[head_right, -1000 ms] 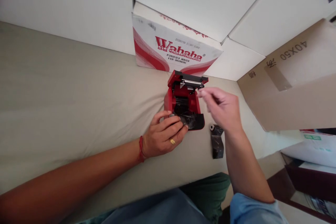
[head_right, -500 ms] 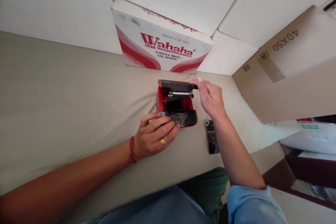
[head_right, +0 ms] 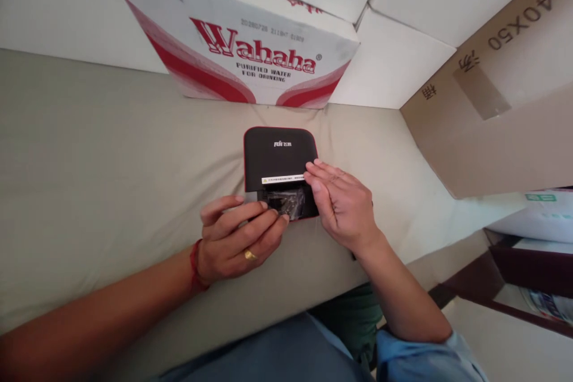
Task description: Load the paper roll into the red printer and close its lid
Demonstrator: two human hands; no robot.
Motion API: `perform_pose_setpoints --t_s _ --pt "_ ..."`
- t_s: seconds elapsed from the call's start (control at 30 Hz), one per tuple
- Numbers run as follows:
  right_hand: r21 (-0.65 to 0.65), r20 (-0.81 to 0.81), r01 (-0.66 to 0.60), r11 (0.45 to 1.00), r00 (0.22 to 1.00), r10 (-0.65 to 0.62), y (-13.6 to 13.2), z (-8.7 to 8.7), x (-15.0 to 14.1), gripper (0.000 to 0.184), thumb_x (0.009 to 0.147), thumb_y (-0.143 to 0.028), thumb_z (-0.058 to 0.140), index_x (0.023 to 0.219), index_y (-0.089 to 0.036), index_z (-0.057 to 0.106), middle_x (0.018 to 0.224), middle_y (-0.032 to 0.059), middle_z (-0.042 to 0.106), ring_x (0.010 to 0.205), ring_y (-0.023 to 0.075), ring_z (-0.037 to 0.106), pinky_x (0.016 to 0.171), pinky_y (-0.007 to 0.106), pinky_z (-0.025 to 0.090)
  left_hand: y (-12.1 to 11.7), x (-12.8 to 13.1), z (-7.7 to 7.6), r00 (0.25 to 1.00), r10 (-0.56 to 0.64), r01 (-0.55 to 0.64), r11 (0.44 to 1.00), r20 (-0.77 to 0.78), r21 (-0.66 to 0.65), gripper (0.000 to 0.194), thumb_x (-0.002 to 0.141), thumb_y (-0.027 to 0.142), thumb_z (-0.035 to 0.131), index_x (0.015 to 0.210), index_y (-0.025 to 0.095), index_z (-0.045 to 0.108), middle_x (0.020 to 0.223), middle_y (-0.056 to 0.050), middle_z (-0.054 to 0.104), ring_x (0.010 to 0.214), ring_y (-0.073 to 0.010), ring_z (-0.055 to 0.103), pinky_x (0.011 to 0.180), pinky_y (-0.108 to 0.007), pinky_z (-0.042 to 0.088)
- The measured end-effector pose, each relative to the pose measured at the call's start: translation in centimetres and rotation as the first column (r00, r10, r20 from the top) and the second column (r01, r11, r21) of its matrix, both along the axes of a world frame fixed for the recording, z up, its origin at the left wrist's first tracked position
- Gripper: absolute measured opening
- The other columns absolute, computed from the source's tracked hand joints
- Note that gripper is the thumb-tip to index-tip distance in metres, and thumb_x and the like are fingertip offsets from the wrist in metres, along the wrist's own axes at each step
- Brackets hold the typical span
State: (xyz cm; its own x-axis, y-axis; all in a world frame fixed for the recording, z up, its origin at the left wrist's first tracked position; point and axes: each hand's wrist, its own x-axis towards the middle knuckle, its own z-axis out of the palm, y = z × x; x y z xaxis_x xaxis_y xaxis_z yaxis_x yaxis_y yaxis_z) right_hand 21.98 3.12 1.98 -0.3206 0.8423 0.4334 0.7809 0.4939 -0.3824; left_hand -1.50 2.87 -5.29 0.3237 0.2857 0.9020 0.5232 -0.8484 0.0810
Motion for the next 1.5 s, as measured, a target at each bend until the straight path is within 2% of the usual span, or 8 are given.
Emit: perform_pose_setpoints --t_s 0.33,0.57,0.67,0.73,0.83,0.93,1.17,1.5 --pt "0.099 -0.098 0.049 0.994 0.994 -0.039 -0.8 -1.0 -1.3 0.041 0.115 -0.030 0.048 0.122 -0.030 0.088 0.131 0.0053 0.088 0.130 0.0260 0.082 0.118 0.052 0.064 0.5 -0.1 0.0 1.000 -0.021 0.021 0.999 -0.007 0.044 0.020 0.097 0.010 0.078 0.110 0.026 0.080 0.095 0.004 0.084 0.099 -0.0162 0.071 0.111 -0.037 0.049" --pt "0.298 -0.060 -0.095 0.950 0.991 0.118 -3.6 -4.3 -1.3 0.044 0.109 -0.033 0.051 0.141 -0.037 0.081 0.120 0.0026 0.090 0.111 0.0299 0.081 0.111 0.058 0.060 0.8 -0.2 -0.4 0.928 -0.098 0.207 0.937 0.359 -0.282 0.038 0.094 0.026 0.073 0.132 0.027 0.066 0.119 -0.007 0.077 0.122 -0.0276 0.069 0.115 -0.050 0.054" --pt "0.363 -0.143 0.016 0.932 0.989 0.038 -4.0 -5.2 -1.2 0.047 0.110 -0.035 0.046 0.136 -0.040 0.084 0.108 0.0040 0.090 0.108 0.0341 0.075 0.103 0.060 0.060 2.3 -0.8 -1.6 0.831 0.005 0.335 0.794 0.557 -0.507 0.056 0.096 0.036 0.073 0.150 0.032 0.059 0.149 -0.009 0.065 0.149 -0.0328 0.058 0.133 -0.058 0.044" --pt "0.363 -0.176 0.058 0.930 0.984 0.007 -4.2 -5.3 -1.2 0.047 0.109 -0.036 0.045 0.129 -0.043 0.087 0.100 0.0044 0.089 0.105 0.0358 0.072 0.099 0.061 0.059 3.3 -1.2 -2.6 0.771 0.062 0.466 0.624 0.633 -0.628 0.069 0.099 0.042 0.070 0.164 0.036 0.048 0.172 -0.007 0.051 0.165 -0.0332 0.046 0.140 -0.057 0.038" --pt "0.332 -0.182 0.026 0.943 0.983 0.037 -4.1 -4.8 -1.1 0.046 0.110 -0.034 0.046 0.129 -0.041 0.086 0.097 0.0040 0.087 0.103 0.0348 0.069 0.097 0.060 0.058 4.1 -1.4 -3.4 0.711 -0.003 0.646 0.397 0.703 -0.652 0.084 0.101 0.048 0.069 0.176 0.044 0.031 0.189 -0.001 0.032 0.175 -0.0319 0.035 0.141 -0.054 0.039" --pt "0.312 -0.182 0.000 0.950 0.981 0.060 -4.0 -4.4 -1.1 0.044 0.110 -0.031 0.047 0.132 -0.039 0.085 0.099 0.0038 0.088 0.102 0.0337 0.069 0.095 0.058 0.057 4.2 -1.4 -3.2 0.647 -0.097 0.745 0.293 0.757 -0.599 0.096 0.099 0.056 0.074 0.179 0.049 0.022 0.192 0.002 0.024 0.177 -0.0306 0.032 0.142 -0.053 0.039" --pt "0.282 -0.190 -0.017 0.959 0.979 0.073 -4.1 -4.2 -0.9 0.046 0.107 -0.028 0.051 0.139 -0.039 0.082 0.104 0.0027 0.089 0.100 0.0332 0.072 0.090 0.057 0.059 4.6 -2.0 -2.9 0.657 -0.139 0.748 0.248 0.741 -0.616 0.109 0.096 0.060 0.082 0.180 0.054 0.012 0.193 0.002 0.021 0.180 -0.0295 0.024 0.144 -0.053 0.035" --pt "0.316 -0.200 -0.060 0.947 0.971 0.128 -3.6 -4.2 -0.8 0.038 0.107 -0.028 0.055 0.129 -0.035 0.086 0.102 0.0031 0.089 0.106 0.0305 0.082 0.103 0.057 0.066 5.2 -1.6 -3.0 0.654 -0.193 0.748 0.309 0.731 -0.587 0.109 0.095 0.056 0.083 0.181 0.049 0.017 0.194 -0.003 0.018 0.177 -0.0327 0.032 0.142 -0.054 0.038"
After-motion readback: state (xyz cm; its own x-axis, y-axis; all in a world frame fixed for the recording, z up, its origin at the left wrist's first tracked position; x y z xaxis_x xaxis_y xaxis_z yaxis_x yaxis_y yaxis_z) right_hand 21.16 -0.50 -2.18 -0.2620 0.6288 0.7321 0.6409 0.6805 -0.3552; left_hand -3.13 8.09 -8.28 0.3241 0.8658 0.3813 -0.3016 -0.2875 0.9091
